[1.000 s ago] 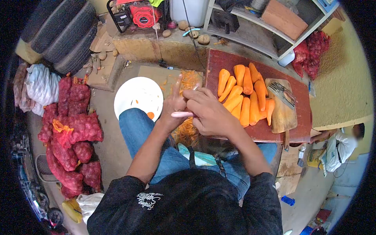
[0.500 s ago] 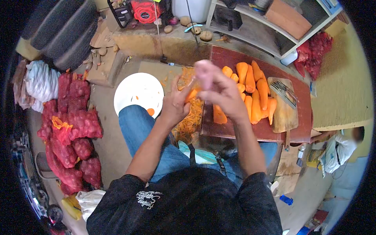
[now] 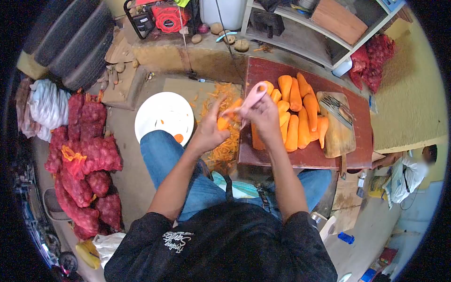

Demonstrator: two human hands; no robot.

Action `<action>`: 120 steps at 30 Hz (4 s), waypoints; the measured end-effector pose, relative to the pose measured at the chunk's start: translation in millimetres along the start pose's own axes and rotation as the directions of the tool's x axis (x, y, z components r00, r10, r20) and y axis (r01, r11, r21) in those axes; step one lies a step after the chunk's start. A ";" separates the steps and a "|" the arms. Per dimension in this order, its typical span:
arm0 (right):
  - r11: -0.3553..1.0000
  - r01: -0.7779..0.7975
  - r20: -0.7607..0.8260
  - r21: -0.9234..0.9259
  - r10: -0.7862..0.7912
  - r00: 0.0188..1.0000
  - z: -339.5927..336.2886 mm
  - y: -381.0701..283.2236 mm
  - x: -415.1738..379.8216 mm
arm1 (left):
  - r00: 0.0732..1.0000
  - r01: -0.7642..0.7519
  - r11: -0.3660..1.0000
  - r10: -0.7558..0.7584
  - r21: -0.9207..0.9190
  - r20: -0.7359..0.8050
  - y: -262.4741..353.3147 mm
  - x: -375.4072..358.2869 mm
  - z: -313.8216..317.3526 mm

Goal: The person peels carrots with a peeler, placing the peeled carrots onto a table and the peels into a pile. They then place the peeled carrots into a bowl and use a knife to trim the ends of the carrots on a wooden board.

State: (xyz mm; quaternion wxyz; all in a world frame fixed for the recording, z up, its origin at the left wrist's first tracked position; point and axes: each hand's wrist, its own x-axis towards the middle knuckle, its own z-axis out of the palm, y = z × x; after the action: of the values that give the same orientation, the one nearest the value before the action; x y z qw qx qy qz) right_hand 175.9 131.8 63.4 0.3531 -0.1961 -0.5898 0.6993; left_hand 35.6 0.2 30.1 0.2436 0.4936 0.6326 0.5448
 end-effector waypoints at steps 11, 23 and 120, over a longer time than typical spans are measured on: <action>0.940 0.100 -0.232 0.327 -0.023 0.972 -52.9 14.6 61.0 | 0.979 0.098 0.944 -0.149 0.315 0.142 3.1 -8.8 -9.0; 0.990 -0.061 0.046 0.131 0.055 0.997 12.0 8.3 23.4 | 0.936 0.353 0.848 -0.330 -0.395 0.126 -1.6 1.9 -15.1; 0.931 -0.038 -0.001 0.364 0.041 0.999 23.0 -10.0 42.5 | 0.931 0.164 0.297 -0.361 -0.941 0.048 -2.7 4.6 -41.5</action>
State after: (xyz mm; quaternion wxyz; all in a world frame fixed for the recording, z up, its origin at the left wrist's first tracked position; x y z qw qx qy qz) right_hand 134.0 147.3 84.3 0.3719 -0.1421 -0.4445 0.8024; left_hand -2.3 -14.2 40.6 0.5108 0.1056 0.2981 0.7994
